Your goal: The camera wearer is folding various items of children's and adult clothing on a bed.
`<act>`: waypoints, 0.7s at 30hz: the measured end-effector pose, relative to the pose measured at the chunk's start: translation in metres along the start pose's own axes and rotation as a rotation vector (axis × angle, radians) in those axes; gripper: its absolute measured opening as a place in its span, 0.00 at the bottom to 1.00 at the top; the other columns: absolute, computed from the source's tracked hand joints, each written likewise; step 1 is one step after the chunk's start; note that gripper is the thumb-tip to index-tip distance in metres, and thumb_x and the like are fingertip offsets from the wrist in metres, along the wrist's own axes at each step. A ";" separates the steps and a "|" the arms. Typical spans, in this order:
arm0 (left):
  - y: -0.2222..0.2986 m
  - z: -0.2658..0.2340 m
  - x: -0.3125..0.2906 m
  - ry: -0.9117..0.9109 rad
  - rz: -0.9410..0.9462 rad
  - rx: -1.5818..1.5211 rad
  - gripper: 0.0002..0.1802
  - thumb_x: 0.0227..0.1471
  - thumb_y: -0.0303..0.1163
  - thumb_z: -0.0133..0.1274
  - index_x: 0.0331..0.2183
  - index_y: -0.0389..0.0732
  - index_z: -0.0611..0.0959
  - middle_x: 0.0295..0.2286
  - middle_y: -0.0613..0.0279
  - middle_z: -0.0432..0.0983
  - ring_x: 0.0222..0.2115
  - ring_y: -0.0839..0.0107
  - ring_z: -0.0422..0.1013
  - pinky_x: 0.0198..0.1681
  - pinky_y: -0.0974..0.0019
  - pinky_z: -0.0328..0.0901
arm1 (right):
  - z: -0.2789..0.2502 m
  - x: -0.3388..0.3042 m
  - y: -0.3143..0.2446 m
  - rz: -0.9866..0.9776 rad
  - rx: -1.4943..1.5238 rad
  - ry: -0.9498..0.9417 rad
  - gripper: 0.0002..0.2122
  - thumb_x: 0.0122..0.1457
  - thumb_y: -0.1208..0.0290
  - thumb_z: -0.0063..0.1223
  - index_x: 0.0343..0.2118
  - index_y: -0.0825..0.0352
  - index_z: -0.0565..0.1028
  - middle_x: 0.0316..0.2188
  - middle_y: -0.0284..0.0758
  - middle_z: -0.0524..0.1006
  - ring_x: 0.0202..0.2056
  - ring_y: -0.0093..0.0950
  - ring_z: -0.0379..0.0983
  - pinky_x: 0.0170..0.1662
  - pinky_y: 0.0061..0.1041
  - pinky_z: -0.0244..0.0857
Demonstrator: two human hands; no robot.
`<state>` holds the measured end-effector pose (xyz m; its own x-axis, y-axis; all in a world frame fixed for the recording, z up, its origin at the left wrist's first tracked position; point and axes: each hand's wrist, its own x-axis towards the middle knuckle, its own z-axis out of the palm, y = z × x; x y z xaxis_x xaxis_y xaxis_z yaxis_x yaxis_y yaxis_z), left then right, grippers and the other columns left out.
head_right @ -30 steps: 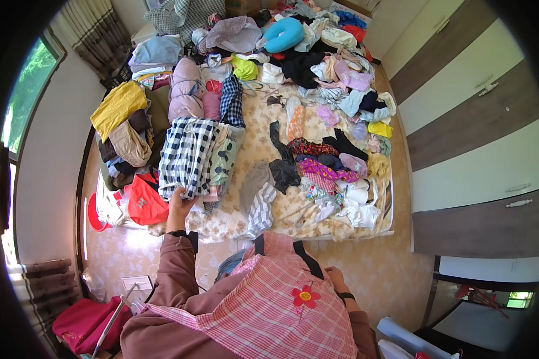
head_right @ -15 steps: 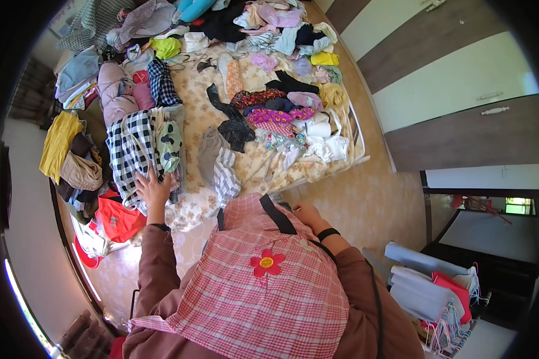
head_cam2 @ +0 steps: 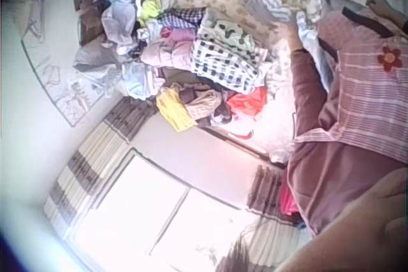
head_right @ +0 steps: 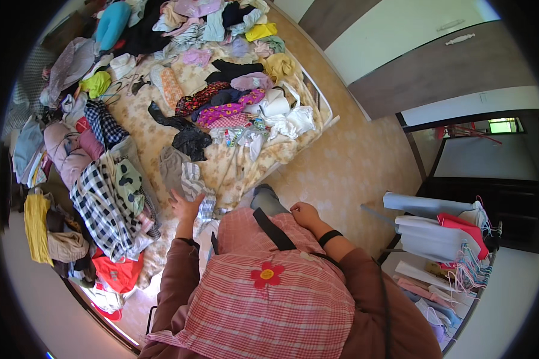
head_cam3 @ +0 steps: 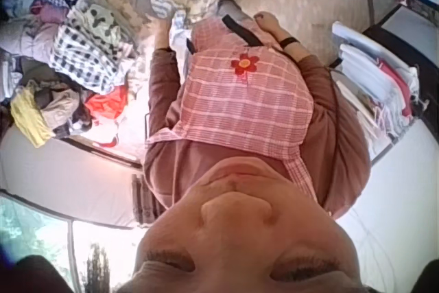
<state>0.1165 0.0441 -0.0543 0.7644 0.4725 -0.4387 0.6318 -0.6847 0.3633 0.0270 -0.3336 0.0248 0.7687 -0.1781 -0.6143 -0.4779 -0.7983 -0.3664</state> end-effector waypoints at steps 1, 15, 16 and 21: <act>0.005 0.008 0.005 -0.013 0.002 0.010 0.62 0.32 0.51 0.66 0.62 0.50 0.47 0.57 0.35 0.46 0.55 0.37 0.52 0.56 0.47 0.53 | -0.002 -0.002 0.002 -0.008 -0.030 -0.008 0.11 0.52 0.65 0.48 0.32 0.63 0.80 0.33 0.42 0.78 0.38 0.39 0.74 0.42 0.33 0.67; 0.083 -0.007 0.096 -0.101 -0.198 -1.159 0.21 0.41 0.29 0.51 0.42 0.37 0.75 0.37 0.60 0.73 0.38 0.69 0.69 0.42 0.64 0.65 | -0.049 0.103 0.014 0.093 -0.012 -0.268 0.10 0.51 0.66 0.49 0.33 0.62 0.80 0.30 0.42 0.78 0.34 0.37 0.75 0.40 0.33 0.68; 0.110 -0.030 0.108 -0.089 -0.141 -1.244 0.23 0.41 0.28 0.50 0.44 0.37 0.74 0.37 0.62 0.73 0.37 0.69 0.69 0.41 0.65 0.65 | -0.048 0.118 0.016 0.117 0.063 -0.290 0.10 0.51 0.66 0.49 0.33 0.62 0.80 0.29 0.42 0.78 0.34 0.37 0.75 0.39 0.33 0.68; 0.185 -0.117 0.190 -0.097 -0.003 -1.441 0.21 0.43 0.25 0.48 0.44 0.38 0.73 0.36 0.63 0.73 0.37 0.68 0.70 0.42 0.66 0.66 | -0.022 0.189 0.019 -0.058 0.187 -0.257 0.09 0.53 0.67 0.50 0.33 0.65 0.78 0.26 0.39 0.77 0.25 0.32 0.75 0.31 0.29 0.68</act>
<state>0.3937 0.0723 0.0255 0.7885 0.3941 -0.4723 0.2555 0.4886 0.8343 0.1721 -0.3950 -0.0829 0.6757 0.0343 -0.7364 -0.5247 -0.6792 -0.5131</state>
